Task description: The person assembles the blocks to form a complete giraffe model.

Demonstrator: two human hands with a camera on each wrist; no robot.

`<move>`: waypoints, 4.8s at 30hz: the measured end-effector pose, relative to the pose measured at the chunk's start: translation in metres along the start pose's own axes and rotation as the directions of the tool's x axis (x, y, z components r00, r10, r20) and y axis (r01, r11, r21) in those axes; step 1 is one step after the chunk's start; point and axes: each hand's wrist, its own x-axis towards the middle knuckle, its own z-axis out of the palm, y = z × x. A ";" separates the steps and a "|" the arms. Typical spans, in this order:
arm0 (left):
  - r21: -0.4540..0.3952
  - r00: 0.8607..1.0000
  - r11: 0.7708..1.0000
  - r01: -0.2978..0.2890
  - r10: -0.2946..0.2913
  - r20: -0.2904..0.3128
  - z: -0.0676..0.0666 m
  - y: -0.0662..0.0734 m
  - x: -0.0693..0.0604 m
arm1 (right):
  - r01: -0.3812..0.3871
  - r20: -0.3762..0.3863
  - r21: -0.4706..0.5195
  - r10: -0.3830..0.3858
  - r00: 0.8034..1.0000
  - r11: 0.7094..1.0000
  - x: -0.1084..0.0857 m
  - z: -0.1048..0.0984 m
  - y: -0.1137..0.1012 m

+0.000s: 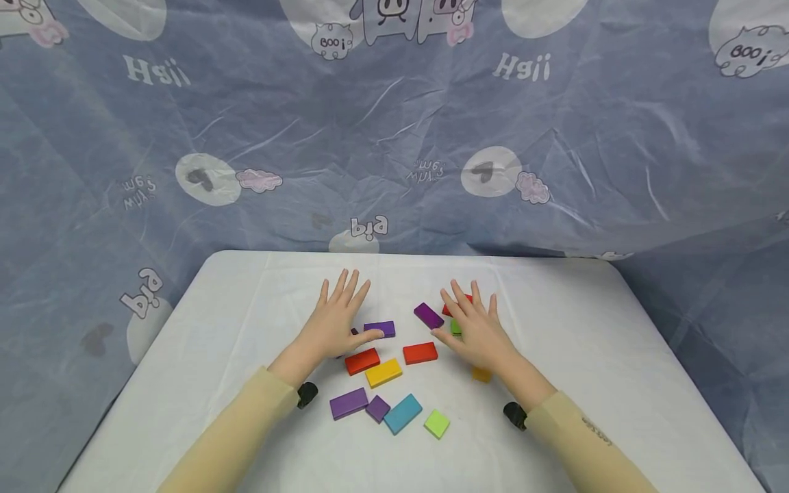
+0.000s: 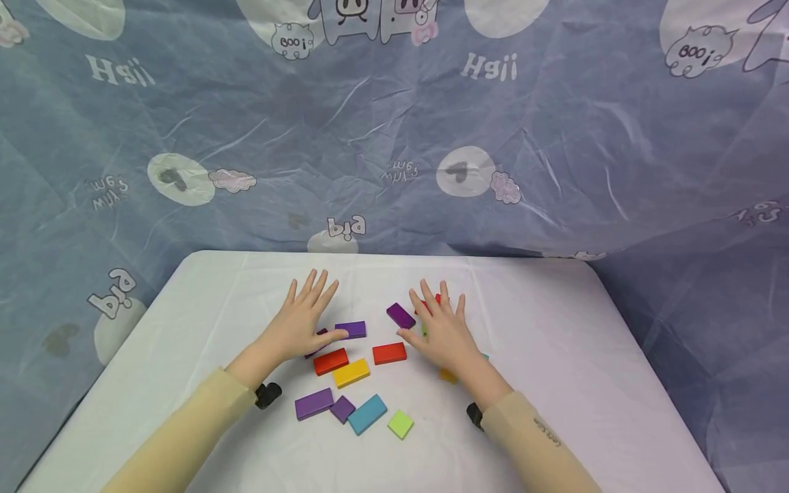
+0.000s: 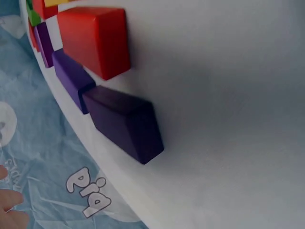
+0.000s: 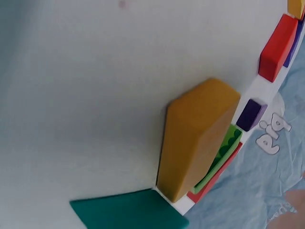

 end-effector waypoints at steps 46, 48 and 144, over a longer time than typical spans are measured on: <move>0.032 0.960 0.962 -0.272 0.269 0.077 0.045 0.039 -0.020 | 0.103 0.075 0.037 -0.106 0.992 0.994 -0.016 0.031 -0.028; 0.032 0.964 0.966 -0.257 0.254 0.082 0.046 0.039 -0.018 | 0.085 0.077 0.051 -0.089 0.993 0.995 -0.017 0.031 -0.027; -0.216 0.978 0.971 -0.101 0.137 0.155 0.034 0.057 -0.064 | 0.056 0.150 0.181 -0.084 0.985 0.982 -0.030 0.026 -0.020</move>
